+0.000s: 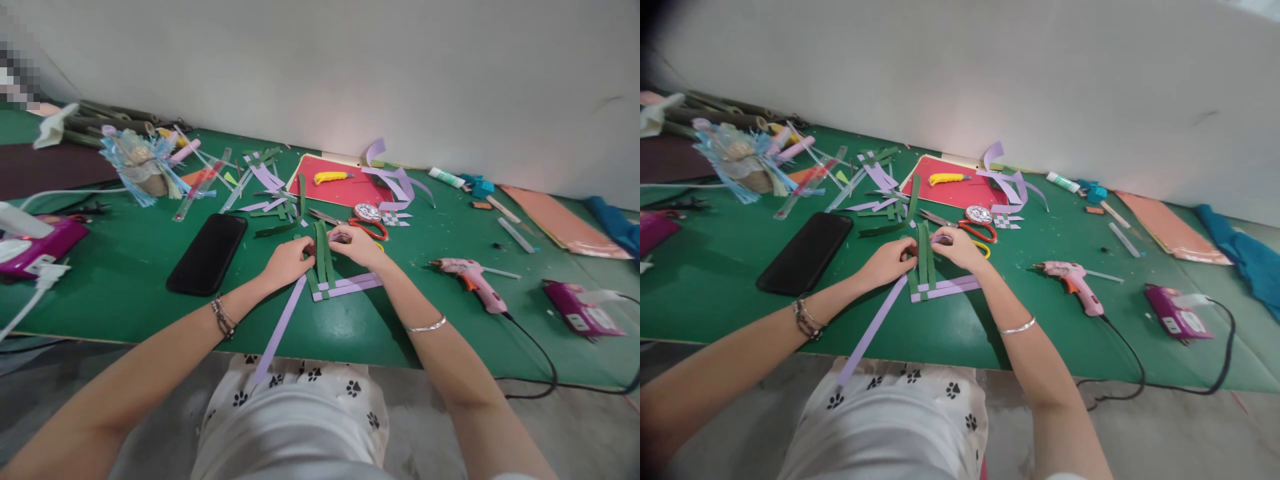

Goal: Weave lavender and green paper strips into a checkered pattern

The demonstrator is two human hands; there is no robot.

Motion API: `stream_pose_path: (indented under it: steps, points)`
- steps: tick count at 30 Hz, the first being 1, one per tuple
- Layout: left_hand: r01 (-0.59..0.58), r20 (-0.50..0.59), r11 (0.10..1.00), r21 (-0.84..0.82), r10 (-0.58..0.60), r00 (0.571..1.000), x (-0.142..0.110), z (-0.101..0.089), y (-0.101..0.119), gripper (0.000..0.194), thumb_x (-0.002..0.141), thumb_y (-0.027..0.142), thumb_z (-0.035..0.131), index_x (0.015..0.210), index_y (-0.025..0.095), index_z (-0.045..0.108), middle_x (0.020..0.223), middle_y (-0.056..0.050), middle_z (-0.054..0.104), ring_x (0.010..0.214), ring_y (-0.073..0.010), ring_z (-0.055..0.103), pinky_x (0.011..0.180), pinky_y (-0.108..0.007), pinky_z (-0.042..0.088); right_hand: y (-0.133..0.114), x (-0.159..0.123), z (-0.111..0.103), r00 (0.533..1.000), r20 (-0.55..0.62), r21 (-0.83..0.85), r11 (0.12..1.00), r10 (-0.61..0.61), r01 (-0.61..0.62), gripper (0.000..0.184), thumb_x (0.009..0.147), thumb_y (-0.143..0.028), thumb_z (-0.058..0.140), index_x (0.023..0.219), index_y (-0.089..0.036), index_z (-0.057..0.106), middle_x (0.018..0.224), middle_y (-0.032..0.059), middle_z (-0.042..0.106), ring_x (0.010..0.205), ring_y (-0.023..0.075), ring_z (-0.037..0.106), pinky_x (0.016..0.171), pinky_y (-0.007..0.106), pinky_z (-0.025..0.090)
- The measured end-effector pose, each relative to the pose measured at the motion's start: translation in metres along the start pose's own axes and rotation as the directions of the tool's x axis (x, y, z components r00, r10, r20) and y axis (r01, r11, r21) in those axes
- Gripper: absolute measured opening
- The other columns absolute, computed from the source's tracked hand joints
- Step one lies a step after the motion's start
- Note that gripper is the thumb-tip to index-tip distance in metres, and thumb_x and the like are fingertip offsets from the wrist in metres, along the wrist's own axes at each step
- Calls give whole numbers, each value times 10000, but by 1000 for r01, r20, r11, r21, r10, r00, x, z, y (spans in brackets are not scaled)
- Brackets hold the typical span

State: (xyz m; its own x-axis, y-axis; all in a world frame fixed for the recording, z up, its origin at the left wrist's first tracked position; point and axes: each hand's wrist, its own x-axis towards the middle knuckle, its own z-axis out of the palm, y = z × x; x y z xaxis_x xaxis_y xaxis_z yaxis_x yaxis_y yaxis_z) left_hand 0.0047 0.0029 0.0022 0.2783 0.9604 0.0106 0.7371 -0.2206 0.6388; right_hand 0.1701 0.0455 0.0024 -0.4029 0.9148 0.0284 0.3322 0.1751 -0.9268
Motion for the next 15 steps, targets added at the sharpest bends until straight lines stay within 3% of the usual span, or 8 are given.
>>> stream_pose_path:
  steps: [9,15]
  points:
    - [-10,-12,1000,-26,9,1000,0,1,-2,57,701,155,522,753,158,545,655,12,575,578,-141,527,545,-230,365,-5,-3,7,1000,17,-6,1000,-2,2,136,564,-206,572,665,-189,482,620,-62,519,598,93,514,634,265,439]
    - [-13,-20,999,-51,12,1000,0,0,-3,28,695,137,519,694,162,531,636,19,560,571,-135,512,548,-229,355,-5,-6,7,998,14,-20,997,68,-68,212,572,-187,603,779,-169,564,640,-42,587,620,109,554,642,265,452]
